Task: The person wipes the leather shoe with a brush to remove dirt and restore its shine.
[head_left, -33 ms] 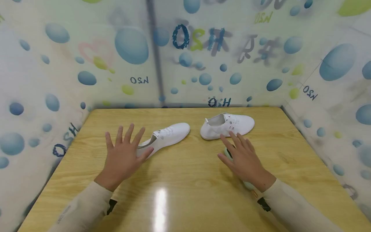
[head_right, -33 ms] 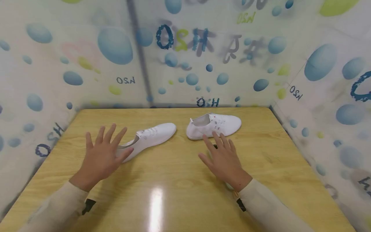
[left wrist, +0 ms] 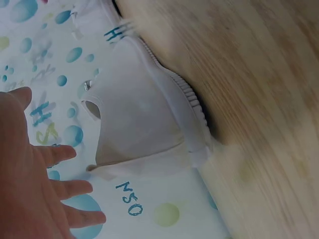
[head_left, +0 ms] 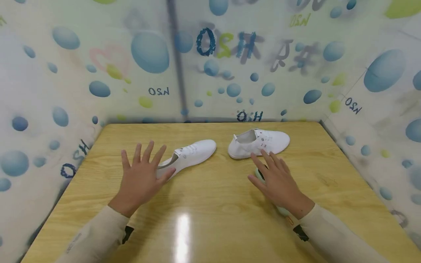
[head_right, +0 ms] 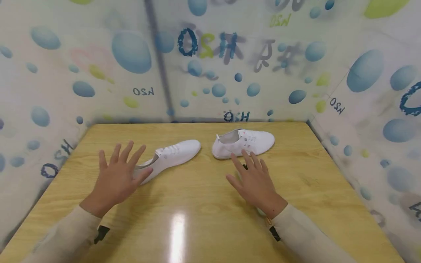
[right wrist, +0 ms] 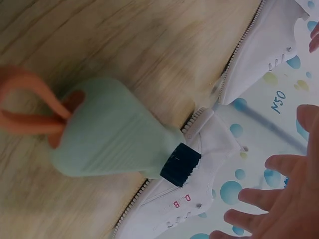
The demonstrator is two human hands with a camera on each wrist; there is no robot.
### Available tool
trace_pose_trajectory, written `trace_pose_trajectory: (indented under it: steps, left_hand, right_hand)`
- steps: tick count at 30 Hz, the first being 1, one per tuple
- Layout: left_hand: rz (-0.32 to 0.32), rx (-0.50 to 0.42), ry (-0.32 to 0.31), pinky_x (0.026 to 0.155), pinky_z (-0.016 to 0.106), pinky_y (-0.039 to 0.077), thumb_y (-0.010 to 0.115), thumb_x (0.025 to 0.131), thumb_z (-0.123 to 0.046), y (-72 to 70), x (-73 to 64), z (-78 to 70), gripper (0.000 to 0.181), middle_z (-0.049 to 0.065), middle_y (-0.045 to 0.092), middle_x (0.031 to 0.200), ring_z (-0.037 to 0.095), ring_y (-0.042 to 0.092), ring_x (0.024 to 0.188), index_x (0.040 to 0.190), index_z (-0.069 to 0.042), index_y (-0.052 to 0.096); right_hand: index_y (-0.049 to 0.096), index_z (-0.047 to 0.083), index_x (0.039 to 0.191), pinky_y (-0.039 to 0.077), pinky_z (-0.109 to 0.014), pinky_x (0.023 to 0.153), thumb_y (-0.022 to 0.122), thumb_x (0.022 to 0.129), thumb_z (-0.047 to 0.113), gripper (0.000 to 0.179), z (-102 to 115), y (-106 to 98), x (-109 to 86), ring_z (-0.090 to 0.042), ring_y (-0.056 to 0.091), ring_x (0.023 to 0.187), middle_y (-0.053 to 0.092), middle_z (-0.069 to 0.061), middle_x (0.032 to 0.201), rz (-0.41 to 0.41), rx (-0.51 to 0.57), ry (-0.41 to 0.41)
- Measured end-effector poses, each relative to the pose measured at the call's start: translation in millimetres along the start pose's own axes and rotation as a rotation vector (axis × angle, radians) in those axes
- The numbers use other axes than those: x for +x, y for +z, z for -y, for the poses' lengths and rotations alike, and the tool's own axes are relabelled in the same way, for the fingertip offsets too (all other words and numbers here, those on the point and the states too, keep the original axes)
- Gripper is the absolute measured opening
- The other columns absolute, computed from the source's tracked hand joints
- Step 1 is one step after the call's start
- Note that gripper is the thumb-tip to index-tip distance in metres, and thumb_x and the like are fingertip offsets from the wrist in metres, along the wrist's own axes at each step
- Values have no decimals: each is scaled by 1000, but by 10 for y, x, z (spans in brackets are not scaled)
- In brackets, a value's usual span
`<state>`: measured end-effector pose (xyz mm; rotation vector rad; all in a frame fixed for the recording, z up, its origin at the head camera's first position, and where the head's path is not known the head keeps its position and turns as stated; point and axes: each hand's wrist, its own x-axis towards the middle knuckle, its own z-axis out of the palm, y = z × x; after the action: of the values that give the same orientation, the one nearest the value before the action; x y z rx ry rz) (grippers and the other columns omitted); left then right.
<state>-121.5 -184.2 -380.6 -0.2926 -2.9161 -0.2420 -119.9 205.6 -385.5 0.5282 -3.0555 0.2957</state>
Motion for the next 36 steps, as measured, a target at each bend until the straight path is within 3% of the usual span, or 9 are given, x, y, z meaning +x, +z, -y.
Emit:
trace_pose_trajectory:
  steps: [6,12,15,19,23,28,36]
  left_hand:
    - [-39,6,27,111,77,2,50,94,-66,-33,6,-32,76,21,33,159,52,23,146,155,-23,36]
    - [-53,16,59,113,74,6,52,94,-64,-79,21,-167,74,18,35,158,46,26,147,155,-24,37]
    - [-55,4,67,111,68,20,55,94,-62,-67,37,-246,71,16,40,156,41,35,143,152,-24,42]
    - [-96,-27,117,94,57,41,63,94,-53,-33,70,-392,61,14,55,140,37,54,124,143,-19,53]
    - [-110,-89,225,86,51,52,66,96,-40,58,145,-556,46,11,65,122,33,64,108,133,-15,60]
    - [14,-173,301,87,45,54,61,100,-32,184,405,-764,40,6,64,119,25,65,105,137,-17,56]
    - [253,-207,296,93,41,53,55,103,-36,371,1002,-1209,55,12,51,142,28,60,118,153,-24,36]
  right_hand:
    - [28,20,159,20,-65,115,45,103,54,68,15,-26,-52,-46,21,149,22,-21,164,-17,13,-27]
    - [27,22,159,22,-66,114,47,101,56,70,11,-47,-102,-45,20,149,22,-19,164,-9,31,-28]
    - [33,19,157,30,-66,110,50,101,54,68,-24,-52,-137,-45,30,144,31,-21,158,2,59,-14]
    - [53,10,140,50,-53,87,61,98,46,56,-137,-87,-178,-34,56,112,56,-19,129,-4,88,33]
    - [60,7,107,45,-34,59,66,95,41,36,-240,-113,-185,-18,53,72,60,-9,93,91,119,111]
    - [53,11,81,34,-29,53,66,94,44,38,-314,-37,-154,-14,42,57,49,-2,68,261,129,140]
    - [54,9,82,37,-31,56,69,91,45,40,-415,104,-147,-16,47,63,53,-1,71,336,109,179]
